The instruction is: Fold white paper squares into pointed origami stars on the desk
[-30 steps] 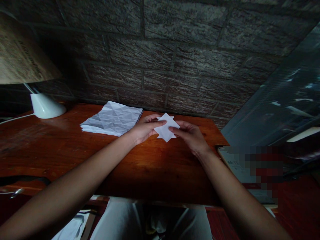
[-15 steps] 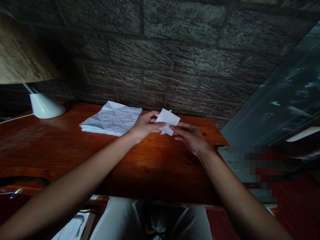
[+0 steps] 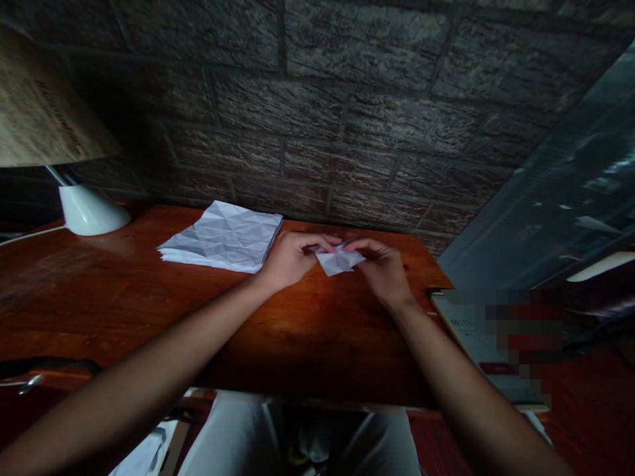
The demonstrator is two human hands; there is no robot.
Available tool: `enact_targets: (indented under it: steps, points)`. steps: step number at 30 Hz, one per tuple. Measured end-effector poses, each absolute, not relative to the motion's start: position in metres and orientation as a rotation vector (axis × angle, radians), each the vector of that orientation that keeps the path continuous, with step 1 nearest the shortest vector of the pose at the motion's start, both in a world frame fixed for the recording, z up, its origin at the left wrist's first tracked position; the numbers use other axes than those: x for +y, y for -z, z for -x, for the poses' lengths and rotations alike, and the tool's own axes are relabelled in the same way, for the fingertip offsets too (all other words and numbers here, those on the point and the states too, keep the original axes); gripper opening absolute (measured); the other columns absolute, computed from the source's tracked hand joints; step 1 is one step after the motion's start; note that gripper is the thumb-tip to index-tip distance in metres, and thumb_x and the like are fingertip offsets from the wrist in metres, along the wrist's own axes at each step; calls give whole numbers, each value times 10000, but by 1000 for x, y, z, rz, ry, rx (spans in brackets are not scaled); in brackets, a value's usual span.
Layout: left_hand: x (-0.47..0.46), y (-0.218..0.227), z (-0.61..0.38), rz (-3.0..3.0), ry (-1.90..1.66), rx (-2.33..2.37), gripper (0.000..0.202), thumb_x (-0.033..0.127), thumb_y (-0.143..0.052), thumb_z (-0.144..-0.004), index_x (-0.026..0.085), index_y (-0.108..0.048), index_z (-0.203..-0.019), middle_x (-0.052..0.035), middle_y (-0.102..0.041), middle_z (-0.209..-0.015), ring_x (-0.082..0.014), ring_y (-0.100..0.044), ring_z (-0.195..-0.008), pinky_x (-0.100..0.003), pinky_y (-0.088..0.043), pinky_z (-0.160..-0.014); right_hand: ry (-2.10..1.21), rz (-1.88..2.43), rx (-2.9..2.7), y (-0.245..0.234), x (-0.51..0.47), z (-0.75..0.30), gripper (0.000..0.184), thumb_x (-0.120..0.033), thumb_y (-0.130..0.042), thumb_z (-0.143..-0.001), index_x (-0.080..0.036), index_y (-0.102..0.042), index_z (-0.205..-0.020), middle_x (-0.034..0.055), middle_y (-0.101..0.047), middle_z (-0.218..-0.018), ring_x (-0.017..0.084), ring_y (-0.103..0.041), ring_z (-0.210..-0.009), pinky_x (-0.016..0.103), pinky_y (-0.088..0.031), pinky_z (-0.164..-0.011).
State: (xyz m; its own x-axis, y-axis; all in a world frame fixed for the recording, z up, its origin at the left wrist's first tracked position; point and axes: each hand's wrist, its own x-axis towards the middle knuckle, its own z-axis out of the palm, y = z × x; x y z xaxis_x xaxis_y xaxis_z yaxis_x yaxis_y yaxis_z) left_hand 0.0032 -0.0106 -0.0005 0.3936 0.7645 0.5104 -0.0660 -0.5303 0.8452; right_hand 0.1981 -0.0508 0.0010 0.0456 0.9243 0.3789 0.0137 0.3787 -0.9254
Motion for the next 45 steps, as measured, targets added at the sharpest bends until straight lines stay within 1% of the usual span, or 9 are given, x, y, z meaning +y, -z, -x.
enact_targets:
  steps: [4,10,13,16,18,22,28,38,45]
  points:
    - [-17,-5,-1,-1989,-1374,552,134,159,-752,-832,271,-823,-812,-53,-819,-1172,-265,-687,-1295,-494,-471,-1190,-760,917,-1346,-5,-53,-199,202,-300,-873,-711,-272,-774,-885,28,-800,-1042,245,-743,-1011,435,-580,-997]
    - [-20,-10,1,-2091,-1499,536,204,92,-733,-860,268,-817,-802,-40,-827,-1148,-248,-709,-1264,-480,-522,-1150,-617,911,-1521,-5,-58,-198,782,-171,-865,-721,-371,-620,-1436,60,-577,-1558,272,-709,-1176,442,-581,-1024]
    - [-14,-5,1,-2182,-1606,478,194,101,-733,-885,266,-821,-835,-44,-823,-1166,-241,-715,-1258,-482,-535,-1136,-421,889,-1677,-3,-58,-200,577,-128,-778,-785,-328,-726,-1324,53,-664,-1465,272,-674,-1266,433,-570,-1048]
    - [-6,1,0,-2291,-1789,319,178,89,-748,-882,251,-822,-879,-76,-796,-1254,-250,-701,-1284,-482,-574,-1077,-269,861,-1652,-2,-57,-203,241,-142,-734,-853,-270,-825,-1036,53,-803,-1149,234,-756,-1079,393,-608,-956]
    - [-3,3,0,-2343,-1826,282,205,61,-732,-891,246,-816,-923,-86,-789,-1269,-243,-694,-1294,-481,-578,-1069,-188,851,-1588,-2,-58,-205,171,-146,-739,-872,-266,-831,-954,46,-822,-1075,219,-777,-1006,376,-617,-930]
    - [-5,2,0,-2429,-1843,247,242,26,-710,-897,240,-799,-967,-87,-798,-1240,-233,-698,-1282,-487,-568,-1080,-66,823,-1551,-3,-61,-206,209,-122,-745,-882,-287,-840,-968,32,-831,-1107,211,-790,-1014,374,-625,-941]
    - [-12,-1,0,-2465,-1890,364,178,72,-732,-891,237,-780,-939,-95,-729,-1375,-238,-655,-1296,-405,-625,-924,46,790,-1530,-5,-65,-204,223,-110,-765,-876,-297,-846,-968,24,-833,-1128,205,-798,-1014,370,-637,-932]
    - [-13,-9,9,-2763,-1713,323,146,121,-658,-956,231,-754,-945,-65,-690,-1459,-249,-522,-1492,-490,-492,-1186,109,815,-1532,-7,-67,-205,236,-123,-757,-870,-322,-847,-957,16,-817,-1191,214,-785,-1027,400,-639,-917]
    - [-12,-8,10,-2731,-1536,325,252,75,-599,-940,223,-724,-1102,-62,-782,-1296,-224,-669,-1339,-450,-510,-1164,-116,878,-1505,-3,-61,-205,246,-109,-728,-822,-294,-846,-932,35,-815,-1187,226,-778,-1059,408,-610,-969]
